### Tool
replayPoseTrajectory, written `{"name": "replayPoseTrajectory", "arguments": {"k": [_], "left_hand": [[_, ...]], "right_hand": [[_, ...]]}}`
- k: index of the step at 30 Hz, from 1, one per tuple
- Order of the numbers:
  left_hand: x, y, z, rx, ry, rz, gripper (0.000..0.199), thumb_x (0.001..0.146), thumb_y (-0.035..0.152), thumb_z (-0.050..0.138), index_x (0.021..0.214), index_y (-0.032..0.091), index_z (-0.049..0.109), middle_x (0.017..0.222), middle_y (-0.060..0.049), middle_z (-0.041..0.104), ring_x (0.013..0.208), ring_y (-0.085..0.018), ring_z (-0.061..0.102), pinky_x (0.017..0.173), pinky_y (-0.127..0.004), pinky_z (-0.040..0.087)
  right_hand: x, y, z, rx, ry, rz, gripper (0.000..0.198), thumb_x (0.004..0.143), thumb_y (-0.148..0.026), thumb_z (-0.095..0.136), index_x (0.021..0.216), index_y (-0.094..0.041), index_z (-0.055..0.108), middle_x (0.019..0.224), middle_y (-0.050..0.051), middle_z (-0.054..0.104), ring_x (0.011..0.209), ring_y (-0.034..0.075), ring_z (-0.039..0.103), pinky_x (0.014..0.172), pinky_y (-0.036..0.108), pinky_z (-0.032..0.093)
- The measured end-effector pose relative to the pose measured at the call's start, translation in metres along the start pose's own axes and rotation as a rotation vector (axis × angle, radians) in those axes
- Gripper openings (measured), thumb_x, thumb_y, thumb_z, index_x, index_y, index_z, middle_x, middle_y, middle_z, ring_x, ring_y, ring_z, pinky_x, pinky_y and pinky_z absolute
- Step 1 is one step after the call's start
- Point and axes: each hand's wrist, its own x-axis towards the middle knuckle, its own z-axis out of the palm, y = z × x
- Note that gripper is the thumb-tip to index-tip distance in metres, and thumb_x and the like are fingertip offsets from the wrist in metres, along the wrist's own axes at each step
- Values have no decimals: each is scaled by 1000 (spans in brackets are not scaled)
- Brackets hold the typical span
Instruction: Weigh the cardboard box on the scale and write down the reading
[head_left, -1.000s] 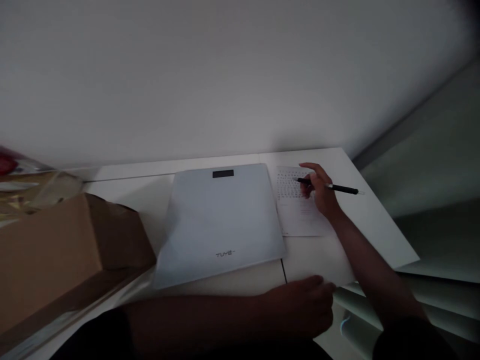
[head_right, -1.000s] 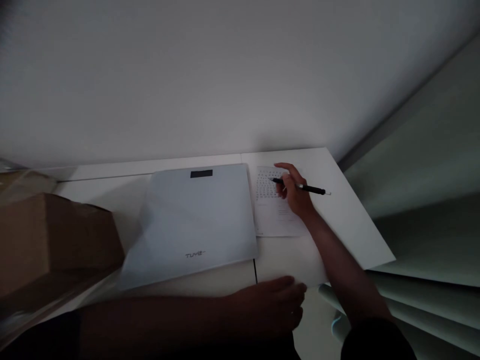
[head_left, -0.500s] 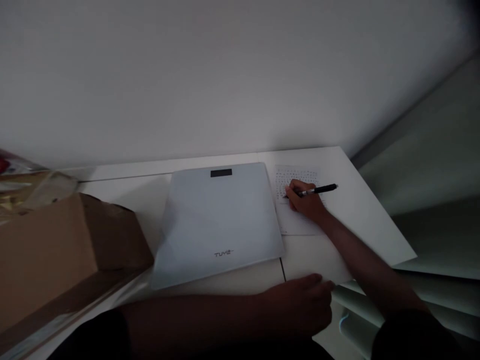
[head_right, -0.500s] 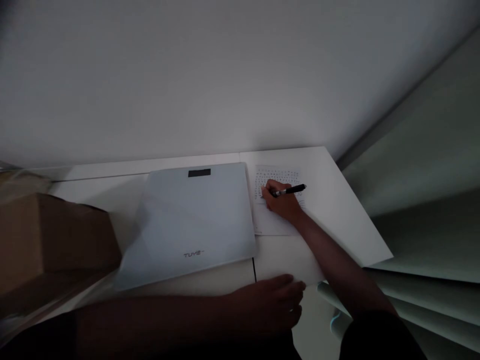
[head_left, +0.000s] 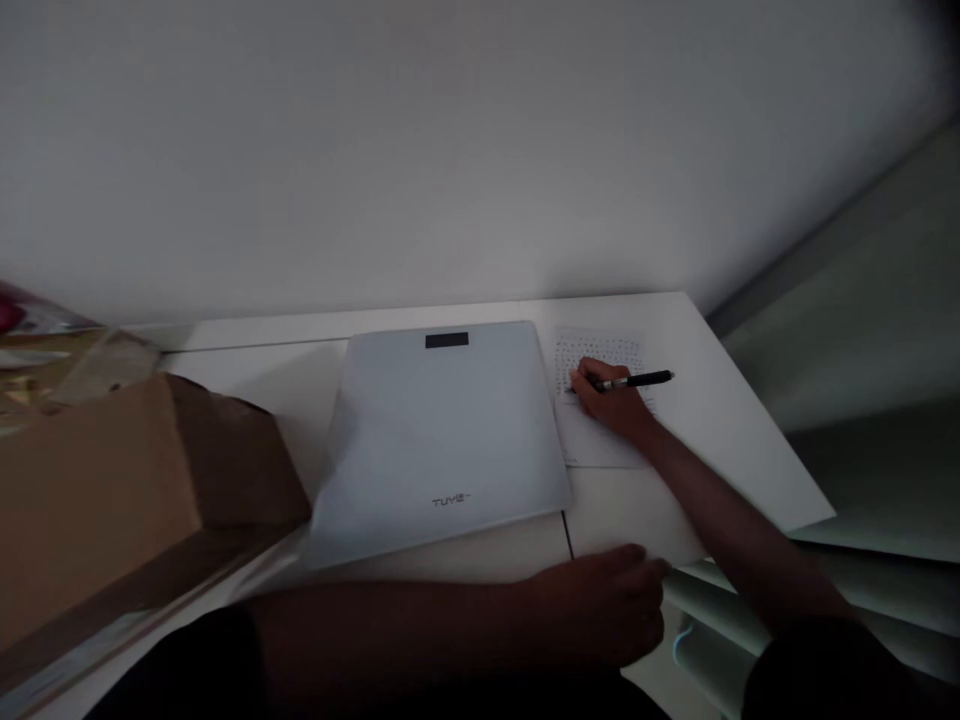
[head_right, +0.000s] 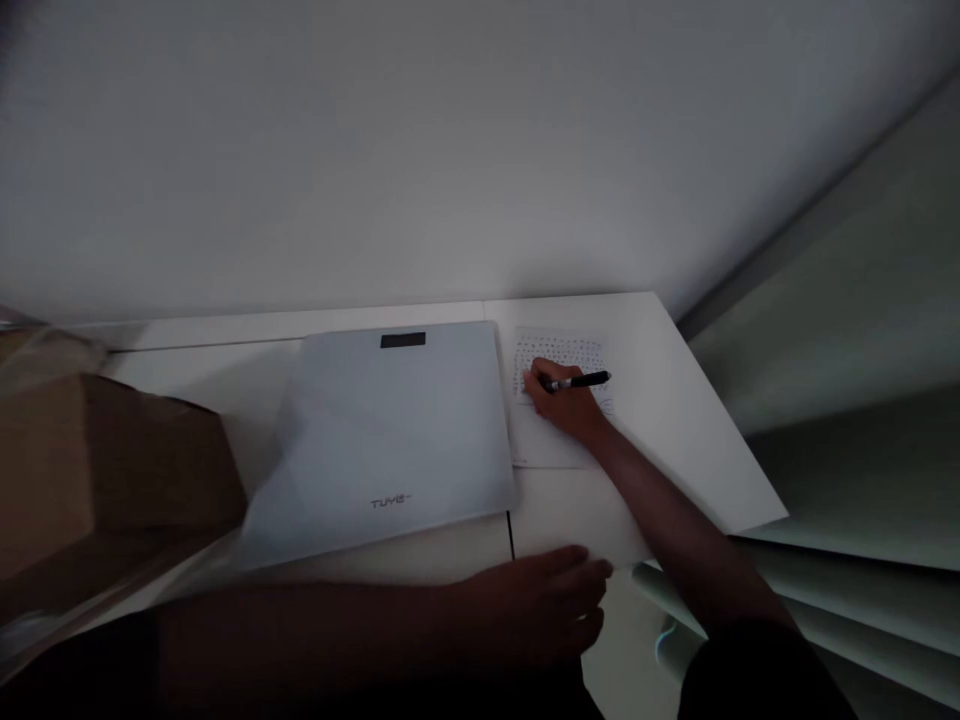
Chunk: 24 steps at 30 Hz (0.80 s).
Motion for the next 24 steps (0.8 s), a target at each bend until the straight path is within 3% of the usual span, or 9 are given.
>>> {"name": "replayPoseTrajectory", "arguments": {"k": [9,24], "left_hand": [[-1,0,2,6,21,9,29,98,16,45,109,10,71,116,-14,68,129,-31,50,110,-43,35],[0,0,1,16,18,11,29,98,19,47,110,10,71,118,-14,68,130,-31,50,111,-43,35]], "right_hand": [[0,2,0,74,-21,34,36,95,-41,52,69,-18,49,48,-4,52,42,8,46,50,23,39],[1,0,1,15,2,20,33,94,-34,50,65,-18,45,47,-4,49,43,9,45,52,24,38]]}}
